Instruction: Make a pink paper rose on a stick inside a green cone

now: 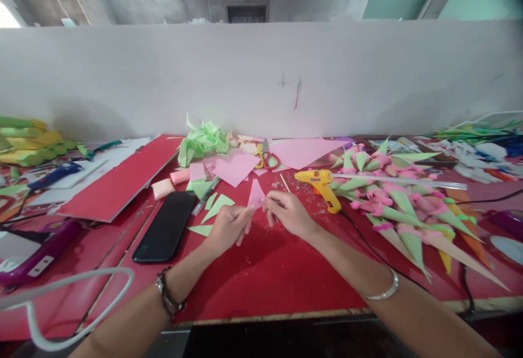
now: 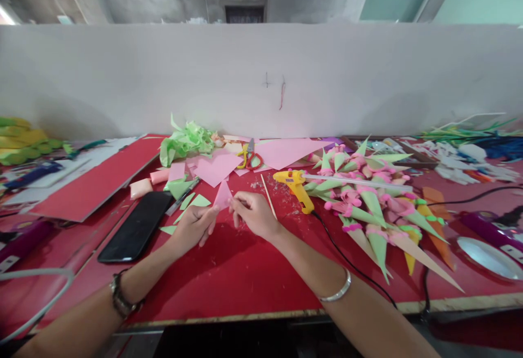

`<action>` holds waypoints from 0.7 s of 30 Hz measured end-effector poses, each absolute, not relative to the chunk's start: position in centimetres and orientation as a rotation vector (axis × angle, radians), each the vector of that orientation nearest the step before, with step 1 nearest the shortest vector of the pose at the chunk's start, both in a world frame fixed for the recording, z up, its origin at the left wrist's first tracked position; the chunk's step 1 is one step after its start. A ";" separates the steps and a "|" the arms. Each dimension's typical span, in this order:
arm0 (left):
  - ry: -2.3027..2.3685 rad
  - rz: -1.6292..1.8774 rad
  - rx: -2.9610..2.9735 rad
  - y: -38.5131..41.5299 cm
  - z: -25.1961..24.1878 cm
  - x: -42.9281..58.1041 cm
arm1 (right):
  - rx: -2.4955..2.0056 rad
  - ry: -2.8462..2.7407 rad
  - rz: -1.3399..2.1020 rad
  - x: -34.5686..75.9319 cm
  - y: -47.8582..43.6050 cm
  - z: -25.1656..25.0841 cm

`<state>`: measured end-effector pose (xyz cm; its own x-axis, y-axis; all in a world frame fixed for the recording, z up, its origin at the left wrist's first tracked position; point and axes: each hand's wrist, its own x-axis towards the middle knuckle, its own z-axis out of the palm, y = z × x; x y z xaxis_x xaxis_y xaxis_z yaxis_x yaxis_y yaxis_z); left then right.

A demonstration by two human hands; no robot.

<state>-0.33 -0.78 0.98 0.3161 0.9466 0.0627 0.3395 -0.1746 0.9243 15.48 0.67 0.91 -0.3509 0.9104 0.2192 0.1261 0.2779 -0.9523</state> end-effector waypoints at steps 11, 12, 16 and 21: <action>0.952 0.829 1.859 -0.6 0.5 -0.5 | -0.914 -1.599 1.186 15.6 1.0 0.6; 0.959 0.818 1.852 -0.6 0.5 -0.5 | -0.914 -1.598 1.185 15.6 1.0 0.6; 1.015 0.843 1.815 -0.6 0.6 -0.6 | -0.897 -1.630 1.201 15.8 1.1 0.6; 1.136 1.024 1.813 -0.5 0.8 -0.6 | -0.845 -1.716 1.248 15.6 0.8 0.5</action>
